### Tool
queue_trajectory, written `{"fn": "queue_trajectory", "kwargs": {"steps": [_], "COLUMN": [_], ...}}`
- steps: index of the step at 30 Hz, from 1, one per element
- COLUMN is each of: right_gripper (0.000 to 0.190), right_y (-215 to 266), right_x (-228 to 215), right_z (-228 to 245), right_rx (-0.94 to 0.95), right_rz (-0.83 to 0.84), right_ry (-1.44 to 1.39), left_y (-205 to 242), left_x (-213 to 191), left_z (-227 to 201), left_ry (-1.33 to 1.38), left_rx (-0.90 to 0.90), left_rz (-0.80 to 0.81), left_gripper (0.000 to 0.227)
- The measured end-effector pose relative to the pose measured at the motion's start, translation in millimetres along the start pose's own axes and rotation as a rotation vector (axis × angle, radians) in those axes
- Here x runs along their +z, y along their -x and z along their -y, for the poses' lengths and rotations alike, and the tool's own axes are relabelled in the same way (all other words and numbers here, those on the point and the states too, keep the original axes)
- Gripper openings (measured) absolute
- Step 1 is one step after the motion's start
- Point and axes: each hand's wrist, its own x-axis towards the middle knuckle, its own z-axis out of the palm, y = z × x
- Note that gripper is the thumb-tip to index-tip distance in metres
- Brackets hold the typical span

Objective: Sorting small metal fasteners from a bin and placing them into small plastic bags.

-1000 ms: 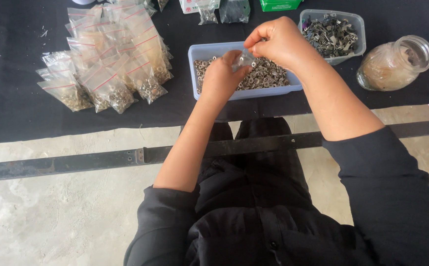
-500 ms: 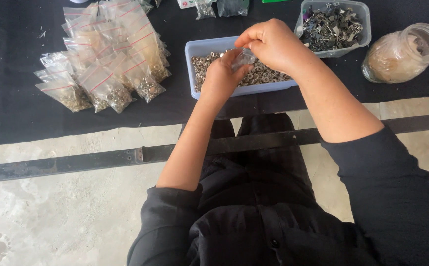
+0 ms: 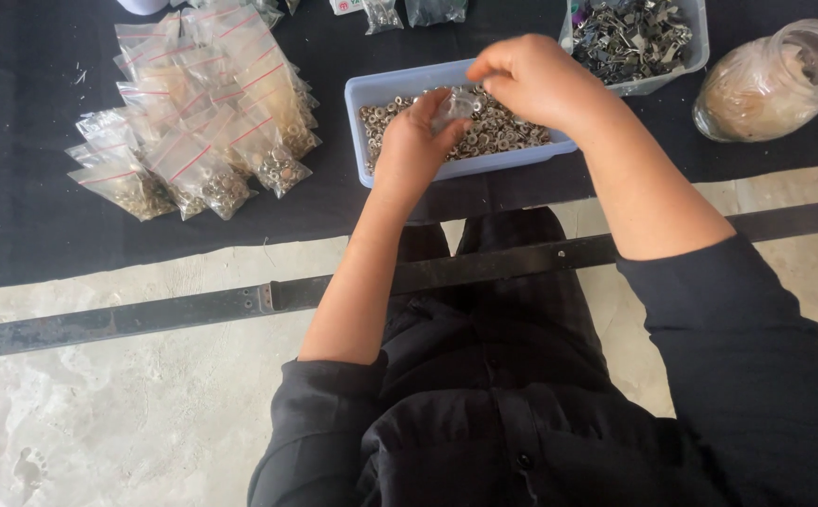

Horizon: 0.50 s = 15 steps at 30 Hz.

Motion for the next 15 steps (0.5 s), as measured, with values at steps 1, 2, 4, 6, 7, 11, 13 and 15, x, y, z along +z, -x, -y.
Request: {"fn": "queue_trajectory", "kwargs": {"steps": [1, 2, 4, 6, 7, 11, 13, 15], "right_gripper": [0.032, 0.041, 0.056, 0.07, 0.07, 0.059, 0.053, 0.036], "right_y": [1, 3, 0, -7, -7, -15, -17, -14], "right_x": [-1, -1, 5, 20, 20, 32, 37, 41], "right_z": [1, 2, -8, -30, -29, -37, -40, -37], "right_rx": [0.003, 0.134, 0.27, 0.302, 0.302, 0.296, 0.29, 0.284], "right_rz": [-0.002, 0.172, 0.34, 0.447, 0.447, 0.381, 0.347, 0.301], "right_ry": [-0.002, 0.188, 0.375, 0.512, 0.511, 0.445, 0.419, 0.361], "left_y": [1, 3, 5, 6, 6, 8, 7, 7], "left_x": [-2, -4, -6, -8, -8, -8, -8, -6], "left_z": [-3, -6, -11, -13, -13, -13, -12, -9], "left_ry": [-0.001, 0.003, 0.006, -0.004, -0.005, -0.014, -0.024, -0.025], "left_rx": [0.001, -0.006, -0.011, -0.018, -0.018, -0.011, 0.0, 0.003], "left_rz": [0.004, -0.003, -0.008, -0.008, -0.008, -0.004, -0.004, -0.025], "left_gripper": [0.057, 0.057, 0.058, 0.058, 0.058, 0.059, 0.06, 0.058]}}
